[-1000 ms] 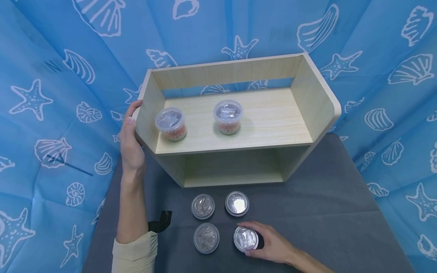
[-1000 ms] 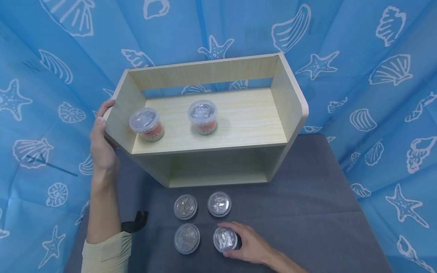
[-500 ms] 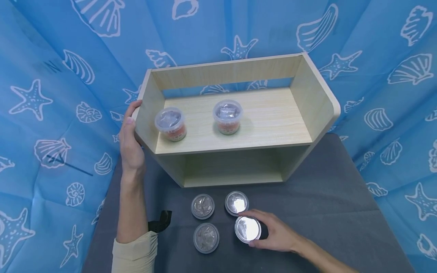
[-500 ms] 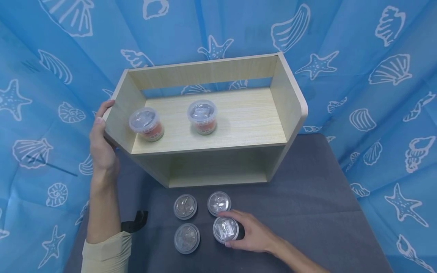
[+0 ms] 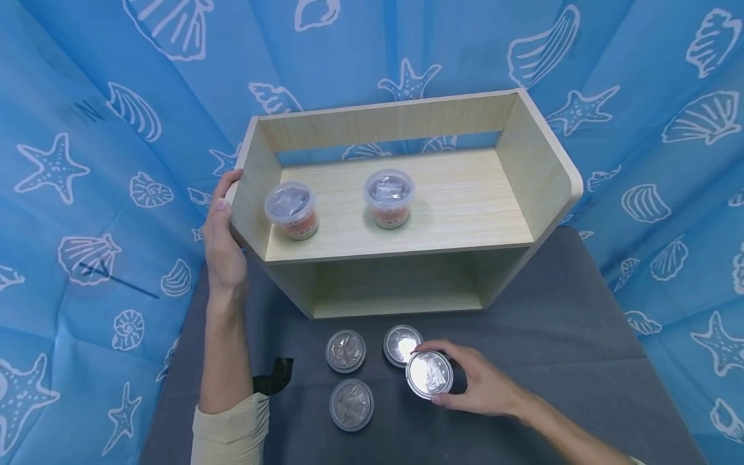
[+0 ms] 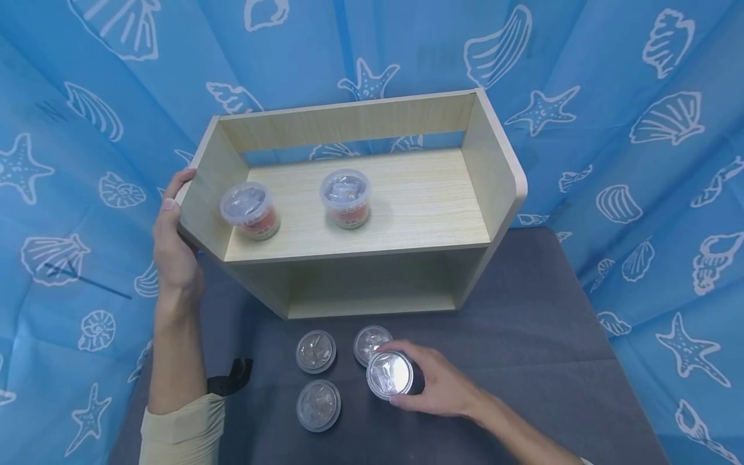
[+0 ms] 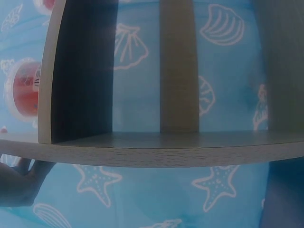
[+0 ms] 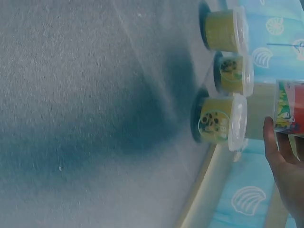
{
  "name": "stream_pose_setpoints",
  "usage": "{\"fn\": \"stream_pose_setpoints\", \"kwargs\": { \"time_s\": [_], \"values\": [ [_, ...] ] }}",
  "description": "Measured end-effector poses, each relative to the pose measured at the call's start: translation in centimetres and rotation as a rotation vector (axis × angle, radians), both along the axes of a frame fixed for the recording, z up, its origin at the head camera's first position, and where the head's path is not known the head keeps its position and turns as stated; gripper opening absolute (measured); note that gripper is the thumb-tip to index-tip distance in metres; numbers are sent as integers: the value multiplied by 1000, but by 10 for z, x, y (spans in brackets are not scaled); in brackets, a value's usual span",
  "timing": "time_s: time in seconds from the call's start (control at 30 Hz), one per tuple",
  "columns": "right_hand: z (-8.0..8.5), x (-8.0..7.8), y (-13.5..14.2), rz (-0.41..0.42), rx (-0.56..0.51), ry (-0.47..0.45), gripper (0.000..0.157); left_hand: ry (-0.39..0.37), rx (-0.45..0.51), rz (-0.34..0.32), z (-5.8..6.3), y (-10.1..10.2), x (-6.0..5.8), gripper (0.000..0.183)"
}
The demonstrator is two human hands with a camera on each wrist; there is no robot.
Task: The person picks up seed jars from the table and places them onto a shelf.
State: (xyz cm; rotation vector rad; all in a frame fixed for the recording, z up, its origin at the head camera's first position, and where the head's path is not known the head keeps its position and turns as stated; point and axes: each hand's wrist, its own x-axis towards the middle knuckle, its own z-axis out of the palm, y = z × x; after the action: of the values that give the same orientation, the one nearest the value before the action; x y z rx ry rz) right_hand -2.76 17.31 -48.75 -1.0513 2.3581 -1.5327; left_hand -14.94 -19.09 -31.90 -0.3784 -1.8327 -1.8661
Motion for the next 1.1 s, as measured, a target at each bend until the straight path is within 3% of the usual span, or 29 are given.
{"fn": "stream_pose_setpoints", "kwargs": {
  "time_s": [0.17, 0.63, 0.83, 1.1],
  "values": [
    [10, -6, 6, -3, -13, 85, 68, -7, 8, -2, 0, 0, 0, 49],
    [53, -19, 21, 6, 3, 12, 70, 0, 1, -4, 0, 0, 0, 48],
    [69, -25, 26, 5, -41, 64, 73, -9, -10, 3, 0, 0, 1, 48],
    [94, -33, 31, -46, -12, 131, 77, -43, -28, 14, 1, -1, 2, 49]
  ]
}}
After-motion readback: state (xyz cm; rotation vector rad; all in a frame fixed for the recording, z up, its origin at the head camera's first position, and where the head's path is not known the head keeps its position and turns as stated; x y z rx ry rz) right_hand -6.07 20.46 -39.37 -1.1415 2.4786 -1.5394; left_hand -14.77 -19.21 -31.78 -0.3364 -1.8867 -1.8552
